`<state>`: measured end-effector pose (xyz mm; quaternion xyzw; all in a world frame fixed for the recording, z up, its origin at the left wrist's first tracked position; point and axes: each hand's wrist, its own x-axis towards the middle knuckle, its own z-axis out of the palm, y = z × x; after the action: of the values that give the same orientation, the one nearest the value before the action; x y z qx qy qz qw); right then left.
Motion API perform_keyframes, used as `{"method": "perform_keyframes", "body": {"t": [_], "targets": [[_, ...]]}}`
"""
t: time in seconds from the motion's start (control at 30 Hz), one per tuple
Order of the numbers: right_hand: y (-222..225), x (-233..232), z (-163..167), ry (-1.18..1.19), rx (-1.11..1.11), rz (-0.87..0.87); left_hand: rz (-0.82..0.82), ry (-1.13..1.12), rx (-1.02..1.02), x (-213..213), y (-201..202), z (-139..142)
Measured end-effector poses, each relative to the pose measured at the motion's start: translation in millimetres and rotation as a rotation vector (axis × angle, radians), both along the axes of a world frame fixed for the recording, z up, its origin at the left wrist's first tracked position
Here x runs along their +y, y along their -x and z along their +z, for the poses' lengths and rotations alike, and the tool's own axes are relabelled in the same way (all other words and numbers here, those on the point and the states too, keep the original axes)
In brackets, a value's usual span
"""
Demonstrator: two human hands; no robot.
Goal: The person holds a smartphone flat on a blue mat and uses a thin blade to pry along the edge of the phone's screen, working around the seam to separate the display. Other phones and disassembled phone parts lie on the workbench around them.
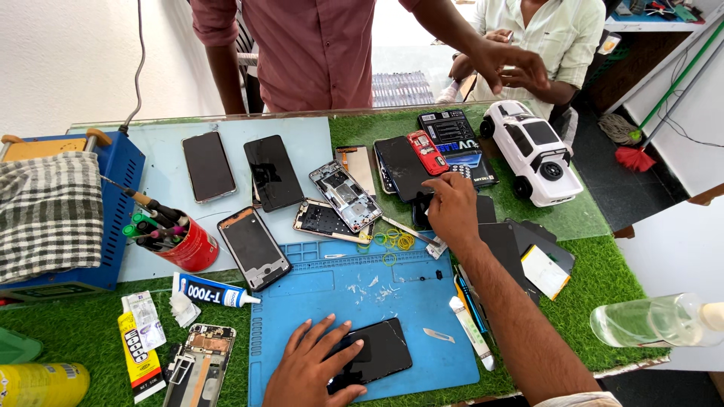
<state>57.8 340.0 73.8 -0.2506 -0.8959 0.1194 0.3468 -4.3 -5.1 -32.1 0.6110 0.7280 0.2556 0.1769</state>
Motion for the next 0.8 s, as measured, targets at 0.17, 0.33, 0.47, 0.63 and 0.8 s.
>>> {"method": "perform_keyframes", "body": {"t": [0.17, 0.33, 0.47, 0.63, 0.8], "targets": [[14.2, -14.2, 0.0, 0.123, 0.049, 0.091, -0.005, 0.065, -0.015, 0.6, 0.0, 0.4], [36.2, -15.0, 2.8, 0.109, -0.006, 0.121, 0.012, 0.054, -0.046, -1.2, -1.4, 2.4], [48.1, -12.3, 5.1, -0.024, -0.056, 0.167, 0.002, 0.007, -0.019, 1.0, -0.6, 3.7], [46.8, -9.6, 4.3, -0.015, -0.052, 0.143, 0.002, 0.113, -0.057, 2.7, -1.3, 5.4], [32.9, 11.1, 9.9, 0.34, 0.174, -0.082, -0.006, 0.054, -0.05, 1.0, -1.3, 6.0]]}}
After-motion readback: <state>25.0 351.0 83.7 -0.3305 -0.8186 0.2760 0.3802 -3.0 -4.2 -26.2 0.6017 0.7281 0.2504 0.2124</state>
